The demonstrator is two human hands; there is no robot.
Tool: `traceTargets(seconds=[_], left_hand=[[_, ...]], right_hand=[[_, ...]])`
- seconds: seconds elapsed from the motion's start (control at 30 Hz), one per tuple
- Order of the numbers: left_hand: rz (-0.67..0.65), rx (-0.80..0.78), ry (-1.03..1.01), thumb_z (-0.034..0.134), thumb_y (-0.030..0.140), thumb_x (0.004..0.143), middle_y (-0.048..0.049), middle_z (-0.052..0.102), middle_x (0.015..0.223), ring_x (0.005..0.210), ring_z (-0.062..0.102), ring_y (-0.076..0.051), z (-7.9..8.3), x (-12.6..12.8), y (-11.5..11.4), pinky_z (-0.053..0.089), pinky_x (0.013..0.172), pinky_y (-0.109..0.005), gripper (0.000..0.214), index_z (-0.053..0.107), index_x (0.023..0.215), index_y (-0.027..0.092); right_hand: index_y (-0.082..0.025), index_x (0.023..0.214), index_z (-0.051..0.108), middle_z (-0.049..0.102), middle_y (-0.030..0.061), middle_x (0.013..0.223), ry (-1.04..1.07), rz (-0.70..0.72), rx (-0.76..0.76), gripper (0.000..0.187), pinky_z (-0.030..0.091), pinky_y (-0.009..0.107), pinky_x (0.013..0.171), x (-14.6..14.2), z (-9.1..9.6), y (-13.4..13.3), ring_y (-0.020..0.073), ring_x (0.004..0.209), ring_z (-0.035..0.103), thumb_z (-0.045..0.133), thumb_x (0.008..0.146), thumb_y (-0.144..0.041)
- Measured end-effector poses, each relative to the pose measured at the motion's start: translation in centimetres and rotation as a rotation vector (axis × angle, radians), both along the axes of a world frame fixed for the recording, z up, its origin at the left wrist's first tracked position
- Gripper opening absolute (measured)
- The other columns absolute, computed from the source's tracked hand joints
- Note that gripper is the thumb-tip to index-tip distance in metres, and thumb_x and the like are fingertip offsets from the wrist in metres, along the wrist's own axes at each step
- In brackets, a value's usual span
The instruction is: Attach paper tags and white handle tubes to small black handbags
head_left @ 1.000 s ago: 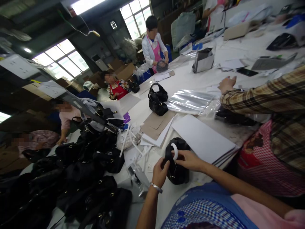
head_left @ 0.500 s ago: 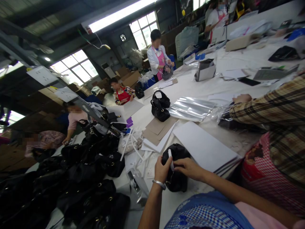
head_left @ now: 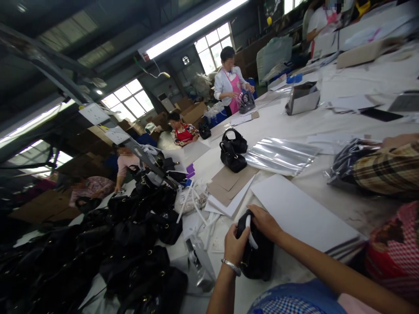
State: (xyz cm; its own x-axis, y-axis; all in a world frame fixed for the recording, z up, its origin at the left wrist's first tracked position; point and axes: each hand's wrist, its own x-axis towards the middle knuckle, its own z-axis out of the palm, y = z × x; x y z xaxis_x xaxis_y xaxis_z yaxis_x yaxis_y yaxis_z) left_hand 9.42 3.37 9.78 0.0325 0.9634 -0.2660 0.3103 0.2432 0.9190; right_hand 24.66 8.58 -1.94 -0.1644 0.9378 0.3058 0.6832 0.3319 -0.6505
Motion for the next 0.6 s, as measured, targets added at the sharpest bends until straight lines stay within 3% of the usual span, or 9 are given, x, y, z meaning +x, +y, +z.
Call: traceTargets(seconds=[0.13,0.27,0.43,0.6], left_hand=[[0.023,0.005,0.064,0.062,0.043,0.075,-0.0058,0.066,0.081,0.078,0.060,-0.020,-0.1,1.1,-0.1,0.046,0.070,-0.027,0.033,0.063,0.088,0.013],[0.043,0.037,0.122,0.066,0.038,0.071,-0.0058,0.066,0.081,0.079,0.060,-0.021,-0.2,2.1,-0.2,0.046,0.071,-0.029,0.029,0.062,0.086,0.014],[0.015,0.031,0.135,0.055,0.049,0.079,-0.0088,0.068,0.084,0.083,0.061,-0.024,-0.6,2.0,0.1,0.047,0.076,-0.034,0.036,0.064,0.087,0.014],[0.030,-0.005,0.216,0.066,0.049,0.069,-0.0081,0.068,0.086,0.083,0.061,-0.025,-0.6,2.1,-0.3,0.047,0.076,-0.033,0.038,0.063,0.089,0.016]], right_hand=[[-0.016,0.117,0.058,0.060,0.0104,0.123,0.007,-0.087,-0.133,0.049,0.041,0.039,0.102,0.4,0.1,0.1,0.0220,0.120,0.050,0.038,0.074,-0.003],[-0.023,0.101,0.066,0.069,0.0052,0.107,-0.007,-0.131,-0.223,0.036,0.050,0.035,0.086,1.0,1.9,0.7,0.0220,0.099,0.063,0.041,0.079,-0.010],[-0.021,0.092,0.067,0.069,0.0058,0.093,0.010,-0.101,-0.155,0.031,0.049,0.034,0.082,0.9,1.8,0.9,0.0220,0.090,0.063,0.043,0.076,-0.009],[-0.021,0.086,0.066,0.067,0.0069,0.091,0.152,-0.035,-0.073,0.029,0.047,0.039,0.087,0.8,0.6,0.7,0.0233,0.094,0.059,0.042,0.076,-0.009]])
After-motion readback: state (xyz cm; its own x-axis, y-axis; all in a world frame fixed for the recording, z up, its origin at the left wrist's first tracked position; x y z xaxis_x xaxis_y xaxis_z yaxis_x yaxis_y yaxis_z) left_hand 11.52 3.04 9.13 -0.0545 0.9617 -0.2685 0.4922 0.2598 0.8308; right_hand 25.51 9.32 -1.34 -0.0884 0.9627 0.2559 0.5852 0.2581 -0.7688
